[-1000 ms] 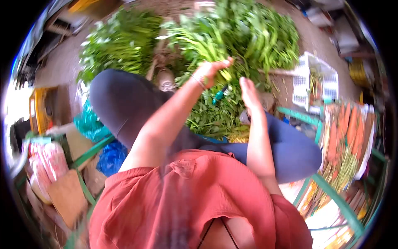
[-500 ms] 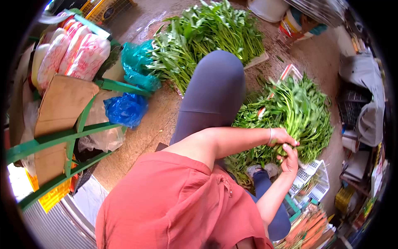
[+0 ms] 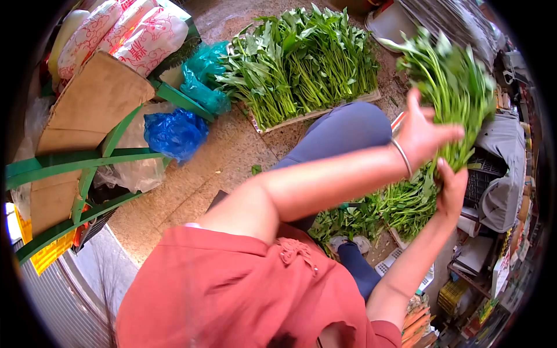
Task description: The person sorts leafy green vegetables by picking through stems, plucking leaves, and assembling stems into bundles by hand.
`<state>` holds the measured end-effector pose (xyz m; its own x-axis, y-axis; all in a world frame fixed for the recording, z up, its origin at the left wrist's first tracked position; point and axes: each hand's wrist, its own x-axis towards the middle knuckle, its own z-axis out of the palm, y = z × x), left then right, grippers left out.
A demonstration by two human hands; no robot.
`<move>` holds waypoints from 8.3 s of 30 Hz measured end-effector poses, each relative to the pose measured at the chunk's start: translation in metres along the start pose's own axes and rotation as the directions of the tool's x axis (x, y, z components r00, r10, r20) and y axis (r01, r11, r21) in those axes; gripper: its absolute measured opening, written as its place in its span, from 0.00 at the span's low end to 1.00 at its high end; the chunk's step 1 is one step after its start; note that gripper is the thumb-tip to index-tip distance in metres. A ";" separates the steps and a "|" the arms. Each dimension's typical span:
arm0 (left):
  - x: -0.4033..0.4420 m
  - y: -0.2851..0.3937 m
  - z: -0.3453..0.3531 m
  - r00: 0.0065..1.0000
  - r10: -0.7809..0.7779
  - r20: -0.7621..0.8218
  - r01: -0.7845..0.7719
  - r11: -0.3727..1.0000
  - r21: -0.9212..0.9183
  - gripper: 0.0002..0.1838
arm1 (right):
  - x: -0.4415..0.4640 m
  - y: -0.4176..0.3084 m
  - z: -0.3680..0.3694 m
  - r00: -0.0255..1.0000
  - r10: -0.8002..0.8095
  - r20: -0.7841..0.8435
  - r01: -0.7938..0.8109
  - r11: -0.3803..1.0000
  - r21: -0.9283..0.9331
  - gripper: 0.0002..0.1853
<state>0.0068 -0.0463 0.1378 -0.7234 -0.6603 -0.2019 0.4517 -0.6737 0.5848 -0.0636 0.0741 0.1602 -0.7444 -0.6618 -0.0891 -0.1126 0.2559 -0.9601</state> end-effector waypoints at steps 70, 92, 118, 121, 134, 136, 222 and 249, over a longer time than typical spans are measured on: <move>0.141 -0.158 -0.050 0.691 -0.721 -0.060 0.224 0.135 0.965 0.25 | -0.113 0.373 -0.033 0.705 0.394 -0.590 -0.552 0.827 -0.108 0.12; 0.064 -0.200 -0.122 0.764 -0.604 -0.228 0.285 -0.001 0.959 0.16 | -0.091 0.325 -0.049 0.516 0.765 -0.385 -0.727 0.629 0.276 0.14; -0.038 -0.201 -0.198 0.491 -0.805 -0.333 0.805 0.273 0.527 0.12 | -0.131 0.278 0.014 0.573 0.650 -0.500 -0.700 0.705 0.113 0.17; -0.036 -0.198 -0.195 0.443 -0.830 -0.340 0.836 0.245 0.490 0.10 | -0.107 0.259 0.020 0.603 0.764 -0.230 -0.619 0.629 0.470 0.20; -0.016 -0.190 -0.186 0.481 -0.839 -0.254 0.792 0.292 0.537 0.05 | -0.157 0.282 0.064 0.263 0.848 -0.460 -0.247 0.520 0.818 0.15; -0.012 -0.188 -0.183 0.444 -0.871 -0.212 0.827 0.307 0.472 0.05 | -0.146 0.287 0.060 0.334 0.805 -0.491 -0.366 0.591 0.719 0.23; -0.008 -0.206 -0.168 0.798 -0.603 0.005 0.357 0.480 0.801 0.15 | -0.112 0.272 0.077 0.711 0.604 -0.360 -0.433 0.779 0.452 0.08; 0.004 -0.183 -0.151 0.766 -0.629 -0.132 0.627 0.687 0.367 0.06 | -0.050 0.351 -0.082 0.350 0.258 -0.901 -0.564 0.826 0.017 0.12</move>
<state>0.0000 0.0238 -0.0887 -0.7695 -0.1255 -0.6262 -0.3352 -0.7552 0.5632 -0.1201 0.2546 -0.1503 -0.8824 0.4688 -0.0398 0.3377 0.5723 -0.7473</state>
